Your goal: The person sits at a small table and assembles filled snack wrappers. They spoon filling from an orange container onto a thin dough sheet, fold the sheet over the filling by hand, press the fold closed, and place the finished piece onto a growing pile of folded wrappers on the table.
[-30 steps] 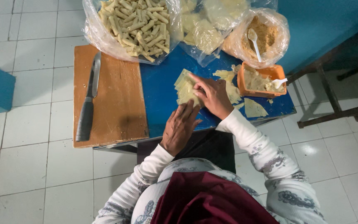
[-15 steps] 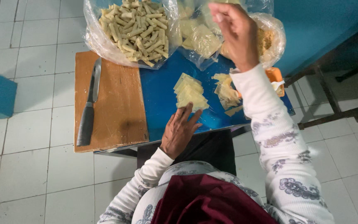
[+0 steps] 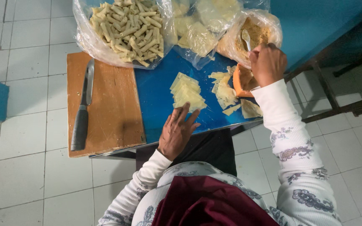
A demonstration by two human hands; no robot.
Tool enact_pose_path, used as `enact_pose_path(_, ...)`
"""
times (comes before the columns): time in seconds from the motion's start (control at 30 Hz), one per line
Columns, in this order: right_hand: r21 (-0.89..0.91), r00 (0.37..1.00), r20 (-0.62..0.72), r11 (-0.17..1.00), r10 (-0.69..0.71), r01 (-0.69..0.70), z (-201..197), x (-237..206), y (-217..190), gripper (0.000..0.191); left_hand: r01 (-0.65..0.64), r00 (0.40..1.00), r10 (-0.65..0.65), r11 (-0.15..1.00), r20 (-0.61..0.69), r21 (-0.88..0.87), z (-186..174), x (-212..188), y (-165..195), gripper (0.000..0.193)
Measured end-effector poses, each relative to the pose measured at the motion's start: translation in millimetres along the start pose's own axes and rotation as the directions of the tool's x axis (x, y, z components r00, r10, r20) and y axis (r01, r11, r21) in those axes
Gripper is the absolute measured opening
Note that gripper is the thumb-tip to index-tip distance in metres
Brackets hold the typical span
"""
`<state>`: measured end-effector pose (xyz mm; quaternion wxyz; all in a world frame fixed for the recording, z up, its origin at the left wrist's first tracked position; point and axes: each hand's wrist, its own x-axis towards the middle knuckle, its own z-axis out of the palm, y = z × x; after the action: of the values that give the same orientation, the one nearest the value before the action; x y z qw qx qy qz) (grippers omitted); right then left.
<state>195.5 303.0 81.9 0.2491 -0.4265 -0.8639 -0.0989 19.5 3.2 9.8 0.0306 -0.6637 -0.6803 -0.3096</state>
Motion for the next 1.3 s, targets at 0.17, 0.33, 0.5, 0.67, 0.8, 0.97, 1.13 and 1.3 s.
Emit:
enact_pose_path(0.17, 0.002, 0.997, -0.005, 0.997, 0.075, -0.075, 0, 15, -5, 0.019, -0.003, 1.0, 0.002, 1.0, -0.005, -0.002, 2, 0, -1, 0.046)
enact_pose_path(0.33, -0.047, 0.995, -0.084, 0.997, 0.059, -0.063, -5, 22, 1, 0.019, 0.004, 1.0, -0.004, 1.0, 0.002, -0.009, 2, 0, -1, 0.045)
enact_pose_path(0.5, -0.025, 0.995, -0.089, 0.998, 0.046, -0.049, -5, 22, -2, 0.009, 0.0, 1.0, 0.0, 1.0, 0.027, -0.012, 0, 1, -2, 0.045)
enact_pose_path(0.67, 0.081, 0.995, -0.069, 0.994, 0.074, -0.068, -4, 18, -7, 0.006, 0.005, 1.0, -0.004, 1.0, 0.029, -0.031, -3, 0, -2, 0.044)
enact_pose_path(0.8, 0.201, 0.991, -0.087, 0.976, 0.104, -0.085, -3, 14, 0, 0.003, 0.003, 1.0, -0.002, 0.999, 0.017, -0.038, -4, 0, -1, 0.043)
enact_pose_path(0.97, 0.368, 0.989, -0.055, 0.924, 0.138, -0.109, -10, 6, 18, 0.008, -0.005, 1.0, 0.005, 0.998, -0.01, -0.059, -3, 0, -3, 0.04)
enact_pose_path(1.13, 0.585, 0.99, 0.029, 0.801, 0.137, -0.128, -31, -22, 16, 0.013, 0.05, 0.982, -0.096, 0.963, -0.164, -0.265, -3, -3, -7, 0.026)
enact_pose_path(1.3, 0.847, 0.958, 0.286, 0.47, -0.009, -0.249, -38, -67, -19, 0.014, 0.208, 0.931, -0.255, 0.958, -0.262, -0.197, -5, -1, -7, 0.028)
